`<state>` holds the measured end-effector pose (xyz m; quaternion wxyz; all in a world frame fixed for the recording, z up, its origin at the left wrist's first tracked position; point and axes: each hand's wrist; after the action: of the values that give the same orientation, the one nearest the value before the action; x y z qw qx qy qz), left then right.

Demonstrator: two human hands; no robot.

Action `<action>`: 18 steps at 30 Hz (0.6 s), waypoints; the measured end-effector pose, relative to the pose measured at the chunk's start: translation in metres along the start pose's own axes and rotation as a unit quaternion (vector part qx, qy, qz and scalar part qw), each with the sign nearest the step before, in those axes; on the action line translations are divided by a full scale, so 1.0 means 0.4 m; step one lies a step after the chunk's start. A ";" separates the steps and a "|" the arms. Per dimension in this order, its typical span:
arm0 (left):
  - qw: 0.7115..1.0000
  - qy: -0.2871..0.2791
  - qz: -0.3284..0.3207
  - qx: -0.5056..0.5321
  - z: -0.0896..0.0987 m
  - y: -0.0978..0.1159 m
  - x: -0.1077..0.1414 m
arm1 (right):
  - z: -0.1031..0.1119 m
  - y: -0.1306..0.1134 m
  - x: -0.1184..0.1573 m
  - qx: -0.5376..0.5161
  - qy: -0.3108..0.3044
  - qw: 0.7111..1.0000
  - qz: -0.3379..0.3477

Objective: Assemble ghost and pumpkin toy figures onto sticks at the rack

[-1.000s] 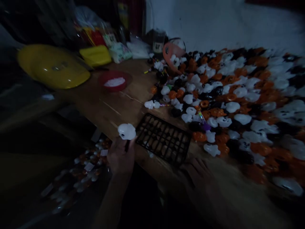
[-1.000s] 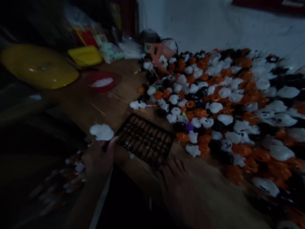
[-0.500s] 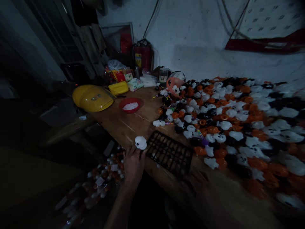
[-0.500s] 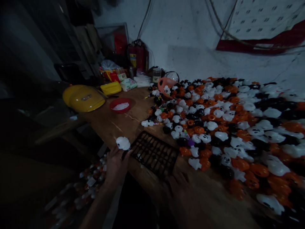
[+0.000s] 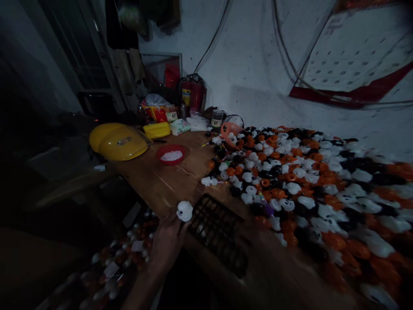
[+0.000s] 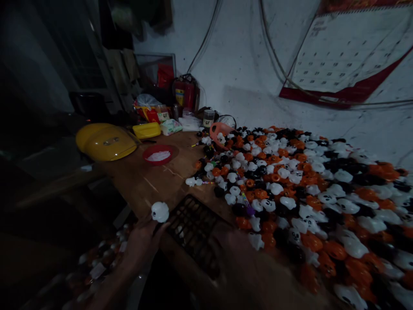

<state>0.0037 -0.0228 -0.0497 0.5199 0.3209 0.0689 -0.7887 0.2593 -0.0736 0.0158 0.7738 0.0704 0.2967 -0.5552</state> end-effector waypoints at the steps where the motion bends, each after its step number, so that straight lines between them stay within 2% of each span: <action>1: 1.000 0.005 0.002 -0.003 -0.002 -0.001 0.002 | -0.014 0.012 -0.054 0.001 -0.027 1.000 0.003; 2: 1.000 0.011 0.002 -0.008 -0.004 -0.002 0.003 | -0.033 0.023 -0.110 0.024 -0.066 0.997 -0.016; 4: 0.999 0.020 -0.008 -0.024 -0.007 -0.004 0.004 | -0.084 0.041 -0.215 0.092 -0.097 0.991 -0.017; 7: 0.998 0.023 -0.027 -0.044 -0.016 -0.011 0.006 | -0.168 0.062 -0.311 0.155 -0.154 0.976 -0.027; 9: 0.998 0.026 -0.029 -0.043 -0.025 -0.019 0.012 | -0.209 0.073 -0.324 0.162 -0.172 0.971 -0.029; 12: 0.998 0.049 -0.027 -0.037 -0.045 -0.032 0.027 | -0.233 0.085 -0.303 0.171 -0.178 0.969 -0.025; 15: 0.995 0.088 -0.037 -0.016 -0.066 -0.040 0.041 | -0.223 0.090 -0.286 0.181 -0.181 0.967 -0.010; 18: 0.991 0.126 -0.041 -0.009 -0.085 -0.037 0.048 | -0.203 0.098 -0.318 0.191 -0.172 0.966 -0.007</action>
<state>0.0008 -0.0159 -0.0906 0.4773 0.4099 0.1541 -0.7618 0.2373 0.0805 0.0092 0.7813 0.1183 0.0487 -0.6110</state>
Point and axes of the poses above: each hand's wrist, its own x-axis away from the middle knuckle, its own z-axis out of the back of the hand, y = z × x, and after that the axes turned 2 degrees about -z, right-handed
